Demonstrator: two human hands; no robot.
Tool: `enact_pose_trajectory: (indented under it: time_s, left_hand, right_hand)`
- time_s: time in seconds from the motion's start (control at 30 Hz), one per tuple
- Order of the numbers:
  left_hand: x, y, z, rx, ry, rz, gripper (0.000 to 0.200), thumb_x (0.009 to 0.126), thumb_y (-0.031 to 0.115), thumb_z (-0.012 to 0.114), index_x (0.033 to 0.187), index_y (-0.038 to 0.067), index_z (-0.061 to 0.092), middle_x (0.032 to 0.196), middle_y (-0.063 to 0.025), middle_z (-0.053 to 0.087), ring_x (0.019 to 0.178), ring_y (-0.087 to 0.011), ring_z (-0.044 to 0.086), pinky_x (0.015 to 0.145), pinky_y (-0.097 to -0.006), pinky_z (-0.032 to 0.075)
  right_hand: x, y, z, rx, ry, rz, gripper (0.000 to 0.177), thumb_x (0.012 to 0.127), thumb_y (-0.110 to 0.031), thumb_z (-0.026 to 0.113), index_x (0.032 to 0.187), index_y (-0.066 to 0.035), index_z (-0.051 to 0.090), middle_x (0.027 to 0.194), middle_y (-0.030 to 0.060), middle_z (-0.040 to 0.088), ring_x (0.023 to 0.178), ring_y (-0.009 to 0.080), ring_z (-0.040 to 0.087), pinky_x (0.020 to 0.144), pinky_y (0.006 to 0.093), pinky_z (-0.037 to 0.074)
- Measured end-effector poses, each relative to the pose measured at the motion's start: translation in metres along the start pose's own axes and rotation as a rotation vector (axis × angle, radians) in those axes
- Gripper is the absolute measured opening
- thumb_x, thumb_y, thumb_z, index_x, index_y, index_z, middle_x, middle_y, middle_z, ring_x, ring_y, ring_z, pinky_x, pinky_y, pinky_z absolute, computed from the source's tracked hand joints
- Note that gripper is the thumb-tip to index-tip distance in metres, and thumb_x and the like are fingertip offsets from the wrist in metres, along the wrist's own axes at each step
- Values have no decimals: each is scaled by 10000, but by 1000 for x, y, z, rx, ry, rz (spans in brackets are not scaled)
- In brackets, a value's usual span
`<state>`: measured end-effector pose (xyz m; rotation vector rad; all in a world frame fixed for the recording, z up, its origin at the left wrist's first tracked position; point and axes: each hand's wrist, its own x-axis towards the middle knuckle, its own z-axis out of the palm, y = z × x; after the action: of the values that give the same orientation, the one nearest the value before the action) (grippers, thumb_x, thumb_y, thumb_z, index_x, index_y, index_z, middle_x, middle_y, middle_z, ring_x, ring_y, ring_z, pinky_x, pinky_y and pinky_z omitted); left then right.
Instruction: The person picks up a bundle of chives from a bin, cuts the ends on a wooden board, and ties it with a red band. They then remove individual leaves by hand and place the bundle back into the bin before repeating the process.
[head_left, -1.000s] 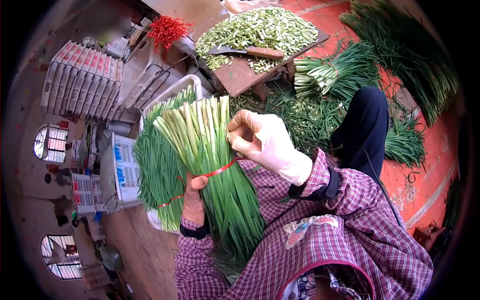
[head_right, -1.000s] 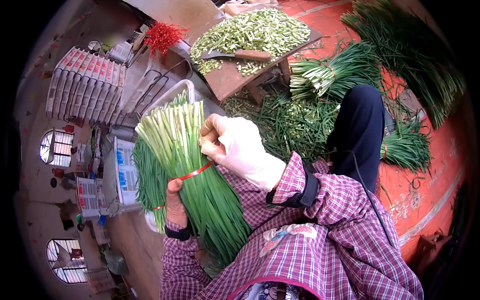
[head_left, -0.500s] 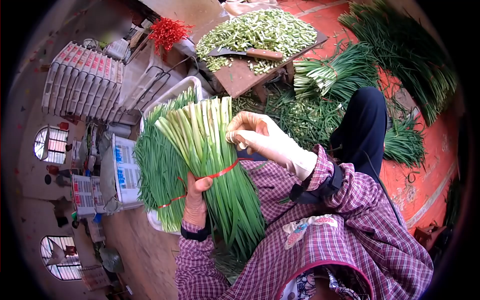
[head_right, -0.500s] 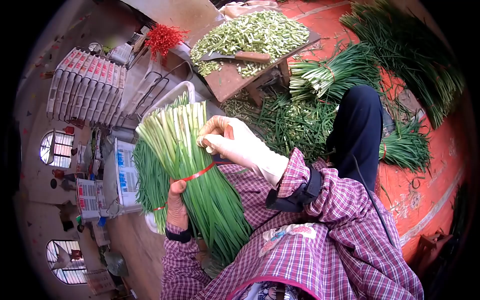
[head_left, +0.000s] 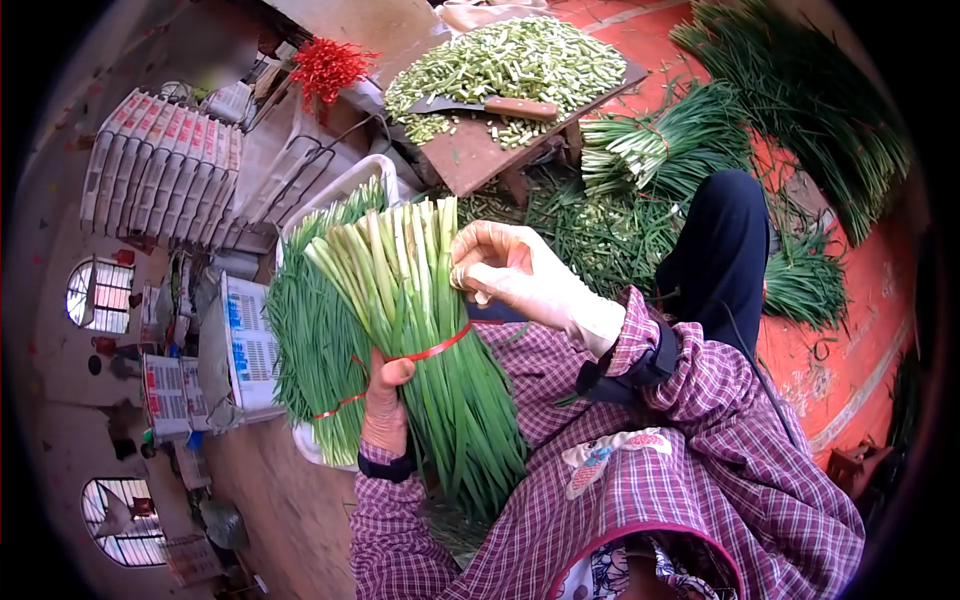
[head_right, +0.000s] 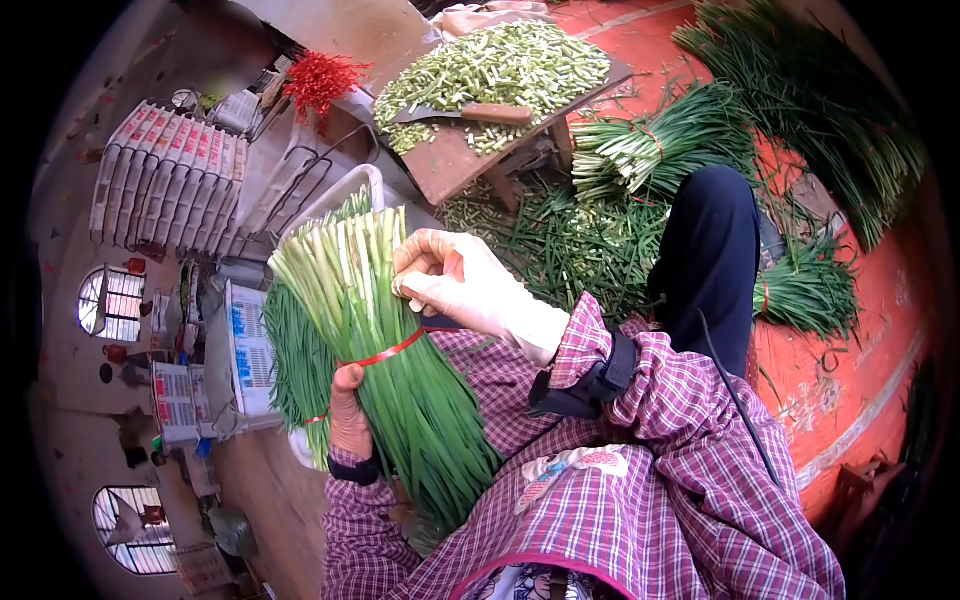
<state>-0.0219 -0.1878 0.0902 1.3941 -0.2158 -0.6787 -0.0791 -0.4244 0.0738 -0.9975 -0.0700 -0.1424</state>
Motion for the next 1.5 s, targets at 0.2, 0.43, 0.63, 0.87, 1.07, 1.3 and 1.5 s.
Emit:
enact_pose_trajectory:
  time_s: [0.2,0.43,0.63,0.87,1.07,1.3,1.5]
  left_hand:
    - [-4,1,-6,-31,27,-95,898,653,308,743,1414,-2,383,1234,-165,585,1027,-275,649,850,-382,586]
    - [-1,3,-2,-66,16,-144,923,656,309,762,1427,-2,361,1242,-176,579,1037,-286,649,854,-392,589]
    - [-2,0,-1,-78,0,-118,910,661,306,756,1428,5,369,1248,-170,578,1040,-278,647,850,-386,590]
    - [-4,3,2,-86,24,-143,888,667,291,745,1425,9,380,1233,-161,591,1009,-277,658,828,-382,598]
    - [-3,2,7,-121,1,-127,876,673,284,742,1421,3,384,1213,-162,604,985,-279,666,813,-383,603]
    - [-14,-8,-12,-152,8,-166,839,687,273,739,1406,0,404,1182,-178,625,963,-294,676,786,-408,612]
    - [-11,-7,3,-203,98,-181,867,681,269,741,1422,4,378,1228,-191,599,988,-303,670,806,-415,608]
  right_hand:
    - [-2,-7,0,39,-84,-46,157,887,-75,643,1019,-3,594,812,23,630,694,75,556,648,232,471]
    - [-3,-7,4,-118,30,-61,132,902,-68,645,1001,2,593,782,33,628,666,77,555,617,240,470]
    - [1,-8,-4,-269,-15,-162,130,897,-68,656,981,11,599,723,53,649,626,82,581,578,261,488]
    - [6,-28,-10,-571,-30,-239,82,869,-71,655,922,-13,629,657,91,643,579,159,636,560,318,501]
    - [14,-43,-14,-967,103,-518,98,795,-101,652,890,-81,642,691,114,651,647,306,663,597,354,518]
    - [42,-123,-116,-1288,579,-604,150,916,-56,567,1005,-85,684,759,58,700,633,111,655,606,274,536]
    - [-3,-60,-39,-676,11,-185,237,921,-168,647,1095,-9,628,800,72,701,637,96,637,610,264,523]
